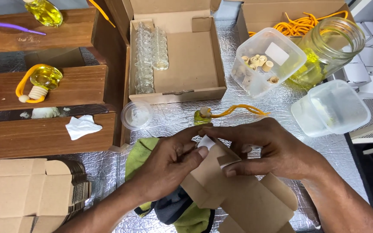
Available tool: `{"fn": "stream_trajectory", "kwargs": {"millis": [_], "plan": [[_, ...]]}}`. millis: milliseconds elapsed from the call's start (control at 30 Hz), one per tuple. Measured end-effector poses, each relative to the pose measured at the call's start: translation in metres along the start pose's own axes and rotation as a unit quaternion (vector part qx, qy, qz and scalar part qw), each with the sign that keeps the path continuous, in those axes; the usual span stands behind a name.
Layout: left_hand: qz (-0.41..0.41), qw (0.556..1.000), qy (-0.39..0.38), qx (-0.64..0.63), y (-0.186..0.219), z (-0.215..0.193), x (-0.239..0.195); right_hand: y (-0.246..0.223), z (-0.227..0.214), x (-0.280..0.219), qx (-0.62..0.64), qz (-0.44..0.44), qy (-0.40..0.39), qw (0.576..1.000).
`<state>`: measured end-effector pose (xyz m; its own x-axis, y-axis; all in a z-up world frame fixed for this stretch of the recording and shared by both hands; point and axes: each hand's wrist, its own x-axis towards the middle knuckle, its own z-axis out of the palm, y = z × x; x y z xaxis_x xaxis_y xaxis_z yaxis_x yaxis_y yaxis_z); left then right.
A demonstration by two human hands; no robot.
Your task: Assembling small car perfume bottles by attaching stoppers, wooden caps, threading strings through beads, and placing them into individual boxes.
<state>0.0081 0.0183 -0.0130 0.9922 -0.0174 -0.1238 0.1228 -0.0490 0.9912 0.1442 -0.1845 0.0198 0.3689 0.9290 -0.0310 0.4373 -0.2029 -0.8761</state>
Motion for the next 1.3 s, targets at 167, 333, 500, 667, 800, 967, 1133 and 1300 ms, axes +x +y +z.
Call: {"fn": "stream_trajectory", "kwargs": {"millis": [167, 333, 500, 667, 800, 967, 1133, 1300], "plan": [[0.037, 0.995, 0.070, 0.065, 0.000, 0.001, 0.000, 0.004, -0.003, 0.002, 0.138, 0.030, 0.045, 0.989], [0.039, 0.979, 0.191, 0.063, 0.005, -0.001, -0.005, 0.011, 0.002, 0.001, 0.070, -0.089, 0.293, 0.949], [0.098, 0.960, 0.256, 0.063, 0.004, -0.004, -0.011, 0.035, 0.018, -0.024, -0.326, -0.296, 0.517, 0.734], [0.073, 0.948, 0.302, 0.071, 0.004, -0.004, -0.009, 0.028, 0.034, -0.038, -0.485, -0.217, 0.240, 0.812], [0.027, 0.940, 0.336, 0.056, 0.002, -0.001, -0.006, -0.001, 0.053, 0.003, -0.528, -0.261, 0.331, 0.737], [0.094, 0.930, 0.355, -0.001, -0.002, 0.003, -0.002, 0.001, 0.053, 0.011, -0.536, -0.259, 0.343, 0.726], [0.053, 0.937, 0.343, 0.041, 0.004, 0.003, -0.006, 0.012, 0.065, 0.011, -0.480, -0.231, 0.325, 0.781], [0.061, 0.941, 0.330, 0.040, 0.003, 0.003, -0.005, 0.008, 0.076, 0.017, -0.292, -0.185, 0.277, 0.897]]}}
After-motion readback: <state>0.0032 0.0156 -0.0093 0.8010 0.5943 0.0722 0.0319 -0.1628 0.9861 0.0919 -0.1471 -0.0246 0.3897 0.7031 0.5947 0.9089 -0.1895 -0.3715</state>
